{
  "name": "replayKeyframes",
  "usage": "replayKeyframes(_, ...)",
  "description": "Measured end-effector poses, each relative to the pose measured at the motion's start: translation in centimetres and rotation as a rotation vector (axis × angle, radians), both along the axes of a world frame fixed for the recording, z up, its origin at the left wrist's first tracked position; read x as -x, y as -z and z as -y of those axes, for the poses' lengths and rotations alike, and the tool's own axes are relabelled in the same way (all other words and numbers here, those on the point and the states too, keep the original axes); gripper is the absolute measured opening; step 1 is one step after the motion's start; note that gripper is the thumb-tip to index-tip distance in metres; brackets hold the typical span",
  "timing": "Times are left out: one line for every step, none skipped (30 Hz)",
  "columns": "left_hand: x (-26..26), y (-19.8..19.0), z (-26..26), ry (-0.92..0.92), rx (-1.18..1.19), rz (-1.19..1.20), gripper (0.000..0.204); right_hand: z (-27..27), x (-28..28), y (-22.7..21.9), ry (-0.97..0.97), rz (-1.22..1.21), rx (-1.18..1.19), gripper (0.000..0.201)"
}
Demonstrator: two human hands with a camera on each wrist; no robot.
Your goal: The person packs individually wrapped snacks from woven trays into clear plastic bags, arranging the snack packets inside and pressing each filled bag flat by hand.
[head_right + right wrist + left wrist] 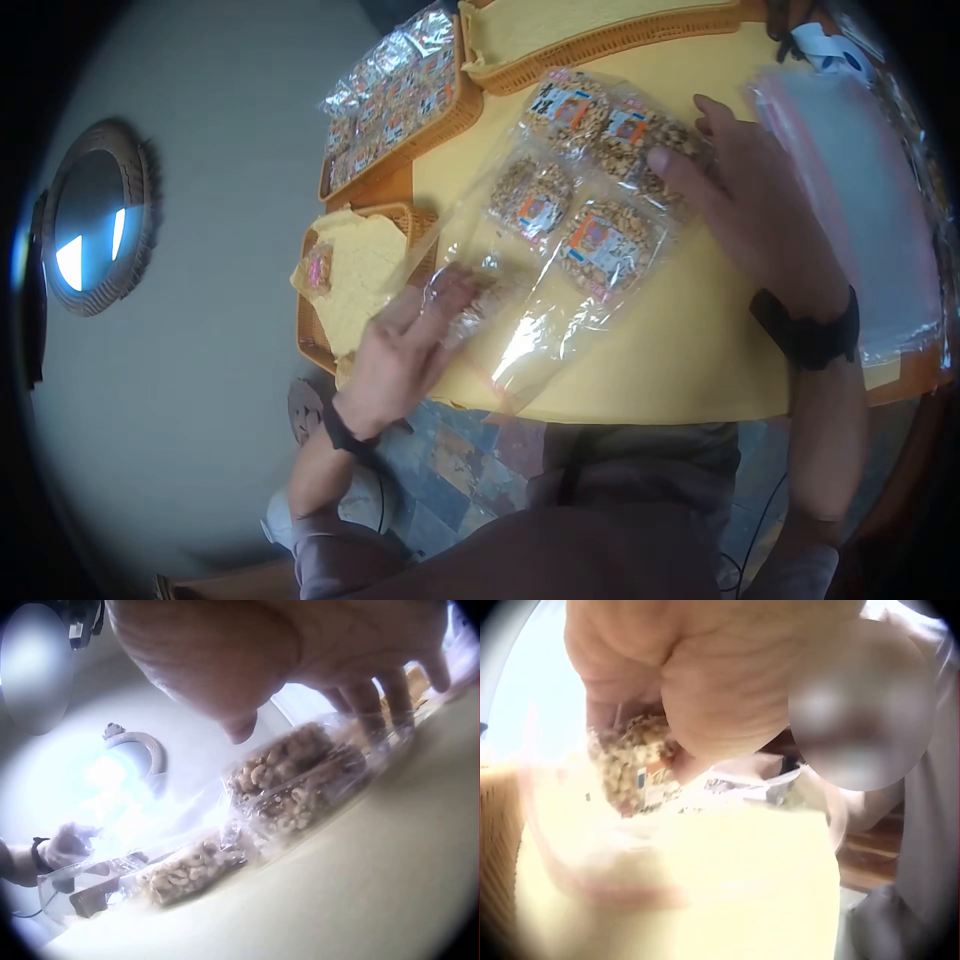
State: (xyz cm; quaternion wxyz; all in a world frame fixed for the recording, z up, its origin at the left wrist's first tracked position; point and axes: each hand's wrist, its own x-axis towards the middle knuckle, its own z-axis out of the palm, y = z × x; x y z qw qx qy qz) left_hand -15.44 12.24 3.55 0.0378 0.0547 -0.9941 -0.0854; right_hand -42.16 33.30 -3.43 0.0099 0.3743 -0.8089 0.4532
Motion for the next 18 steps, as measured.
replayKeyframes(0.4, 0.4, -0.1, 0.111, 0.094, -0.036, 0.045, 0.1, -0.2, -0.7, -0.005, 0.039, -0.041, 0.062)
replayKeyframes(1.1, 0.2, 0.0, 0.185, 0.093, -0.061, 0.06, 0.1, -0.2, -1.3, -0.016, 0.081, -0.085, 0.06)
replayKeyframes(1.7, 0.2, 0.1, 0.186, 0.093, -0.059, 0.06, 0.0, -0.2, -1.3, -0.015, 0.083, -0.085, 0.06)
replayKeyframes(2.4, 0.3, 0.0, 0.22, 0.184, -0.143, 0.06, 0.0, -0.2, -1.1, -0.014, 0.035, -0.082, 0.059)
replayKeyframes(3.0, 0.3, 0.0, 0.252, 0.276, -0.225, 0.06, 0.1, -0.3, -1.0, -0.015, -0.012, -0.078, 0.057)
replayKeyframes(3.6, 0.4, 0.3, 0.251, 0.281, -0.224, 0.06, 0.2, -0.2, -0.7, -0.016, -0.012, -0.073, 0.057)
replayKeyframes(4.3, 0.5, 0.6, 0.252, 0.376, -0.21, 0.059, 0.2, -0.2, -0.3, -0.005, -0.05, -0.05, 0.058)
replayKeyframes(4.7, 0.7, 0.6, 0.255, 0.468, -0.196, 0.058, 0.1, -0.1, -0.1, 0.007, -0.087, -0.028, 0.058)
replayKeyframes(5.0, 1.0, 0.5, 0.263, 0.471, -0.199, 0.058, -0.1, -0.1, -0.4, 0.015, -0.088, -0.025, 0.058)
replayKeyframes(5.2, 1.5, 0.3, 0.236, 0.446, -0.161, 0.061, -0.2, -0.1, -0.9, -0.002, -0.056, -0.075, 0.06)
replayKeyframes(5.3, 2.0, 0.2, 0.209, 0.419, -0.122, 0.066, -0.3, -0.1, -1.2, -0.019, -0.022, -0.126, 0.061)
replayKeyframes(5.0, 2.6, 0.0, 0.177, 0.369, -0.1, 0.071, -0.4, 0.0, -1.2, -0.01, -0.02, -0.126, 0.061)
replayKeyframes(4.8, 2.7, -0.3, 0.186, 0.368, -0.097, 0.071, -0.4, 0.1, -1.0, -0.022, -0.046, -0.136, 0.062)
replayKeyframes(4.7, 2.7, -0.6, 0.135, 0.418, -0.034, 0.071, -0.3, 0.2, -0.7, -0.035, -0.072, -0.146, 0.063)
replayKeyframes(4.5, 2.7, -0.6, 0.079, 0.469, 0.03, 0.07, -0.3, 0.3, -0.2, -0.031, -0.065, -0.145, 0.063)
replayKeyframes(4.5, 2.8, -0.6, 0.071, 0.436, 0.027, 0.068, -0.3, 0.4, 0.3, -0.031, -0.094, -0.122, 0.063)
replayKeyframes(4.7, 2.8, -0.5, 0.067, 0.436, 0.029, 0.068, -0.1, 0.4, 0.4, -0.035, -0.127, -0.098, 0.064)
replayKeyframes(5.1, 2.9, -0.5, 0.055, 0.398, 0.035, 0.066, -0.1, 0.4, 0.1, -0.04, -0.128, -0.098, 0.064)
